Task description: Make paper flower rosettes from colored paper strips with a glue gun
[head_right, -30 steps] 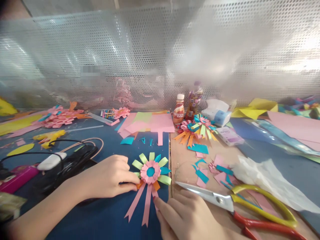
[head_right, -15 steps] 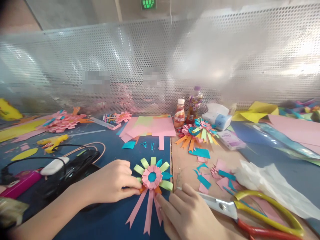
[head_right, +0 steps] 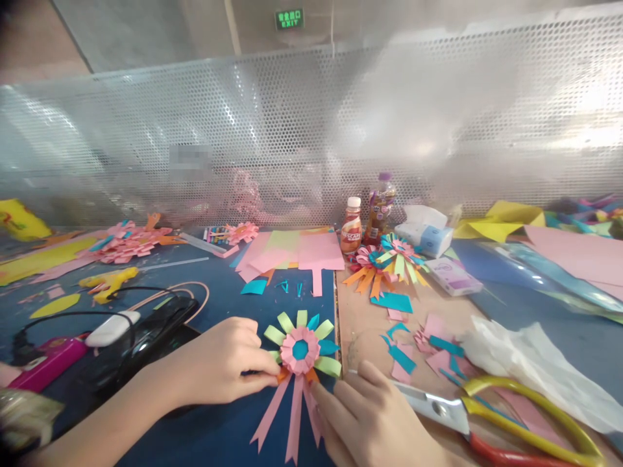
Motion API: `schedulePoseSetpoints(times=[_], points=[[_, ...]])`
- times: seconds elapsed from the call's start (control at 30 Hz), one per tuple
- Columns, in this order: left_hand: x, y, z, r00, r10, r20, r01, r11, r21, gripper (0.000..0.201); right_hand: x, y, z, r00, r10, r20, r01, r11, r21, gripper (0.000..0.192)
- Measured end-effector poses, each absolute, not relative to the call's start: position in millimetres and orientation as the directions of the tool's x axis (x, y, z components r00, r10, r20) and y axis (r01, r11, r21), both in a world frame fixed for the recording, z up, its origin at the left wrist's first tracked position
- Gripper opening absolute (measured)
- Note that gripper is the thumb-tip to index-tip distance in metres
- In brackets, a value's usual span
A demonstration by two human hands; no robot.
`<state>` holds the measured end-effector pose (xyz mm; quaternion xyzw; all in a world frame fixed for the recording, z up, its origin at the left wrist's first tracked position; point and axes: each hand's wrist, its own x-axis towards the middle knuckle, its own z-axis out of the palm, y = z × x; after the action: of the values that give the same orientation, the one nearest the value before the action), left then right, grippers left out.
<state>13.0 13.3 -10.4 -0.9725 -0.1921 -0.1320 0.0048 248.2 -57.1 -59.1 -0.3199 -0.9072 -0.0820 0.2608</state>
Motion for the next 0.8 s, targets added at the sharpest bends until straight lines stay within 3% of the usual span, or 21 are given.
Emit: schedulePoseSetpoints(times=[0.27,0.47,0.6,0.8], points=[[0,14,15,0.815,0.541,0.205,0.508,-0.839,0.195,0.012,249,-58,-60,-0.675,0.511,0.532,0.602,0.799,-0.005,0.027],[-5,27,2,0.729,0.637,0.250,0.643,-0.763,0.072,0.014,248,-57,-62,-0.661,0.500,0.559,0.597,0.802,-0.012,0.030],[1,29,-6,0.744,0.598,0.297,0.603,-0.793,0.088,0.020,247,-58,-58,-0.661,0.503,0.557,0.601,0.799,-0.010,0.028],[15,19,-11,0.834,0.465,0.297,0.442,-0.885,0.146,0.012,246,-59,-62,-0.649,0.518,0.557,0.602,0.797,-0.040,0.026]])
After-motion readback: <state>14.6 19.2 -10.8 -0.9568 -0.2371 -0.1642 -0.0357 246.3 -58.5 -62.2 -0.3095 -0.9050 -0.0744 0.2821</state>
